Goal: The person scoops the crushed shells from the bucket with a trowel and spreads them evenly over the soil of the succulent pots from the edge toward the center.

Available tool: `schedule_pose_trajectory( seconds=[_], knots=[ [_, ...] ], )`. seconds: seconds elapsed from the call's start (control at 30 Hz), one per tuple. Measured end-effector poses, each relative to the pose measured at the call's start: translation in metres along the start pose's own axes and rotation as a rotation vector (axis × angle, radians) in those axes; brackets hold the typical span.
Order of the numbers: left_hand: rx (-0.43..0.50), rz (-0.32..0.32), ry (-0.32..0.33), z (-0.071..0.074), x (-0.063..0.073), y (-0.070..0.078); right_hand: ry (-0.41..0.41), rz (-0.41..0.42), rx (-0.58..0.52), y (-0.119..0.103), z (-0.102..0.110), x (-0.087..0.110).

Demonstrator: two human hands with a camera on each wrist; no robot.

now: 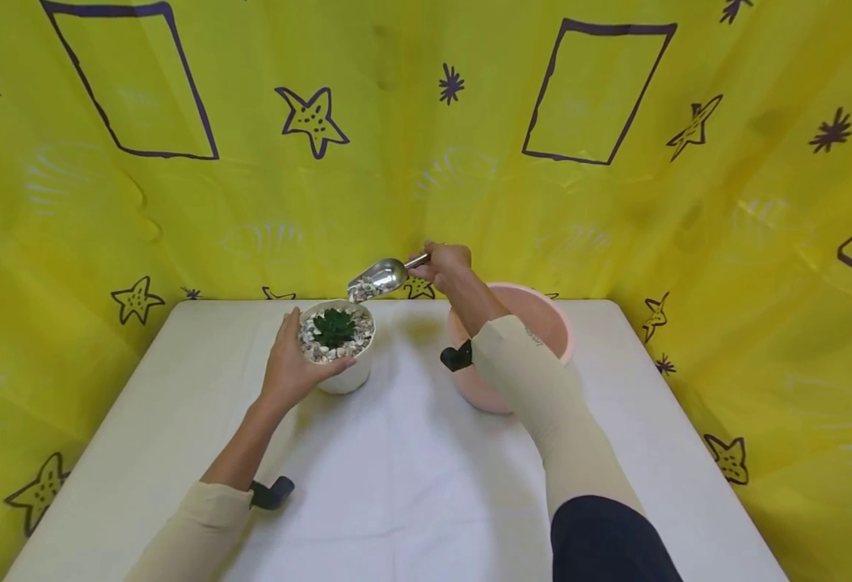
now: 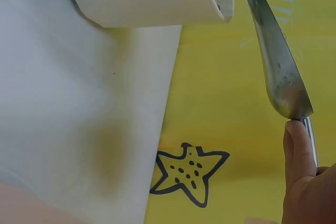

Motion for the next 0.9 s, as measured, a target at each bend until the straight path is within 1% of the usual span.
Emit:
schedule_pose_trajectory(
  seconds=[0.43,0.57,0.9],
  knots=[
    [0.028,0.008,-0.063,-0.0012,-0.0007,-0.0056,0.049,0.006,0.012,0.0033,0.0008,0.0009],
    [0.027,0.006,-0.079,0.0001,-0.0019,-0.0064,0.051,0.018,0.019,0.0026,-0.0013,0.0022],
    [0.037,-0.018,-0.094,0.0015,-0.0052,-0.0081,0.039,0.024,0.003,-0.0010,-0.0057,0.0031]
  ],
)
Point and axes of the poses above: each hand's wrist, its own x-axis away from the middle knuckle, its own z-axis out of the back of the hand, y = z × x, the point moved 7 cm from there along -x, towards the middle knuckle, and after that the axes turned 9 degrees about y, right-handed, at the moved point
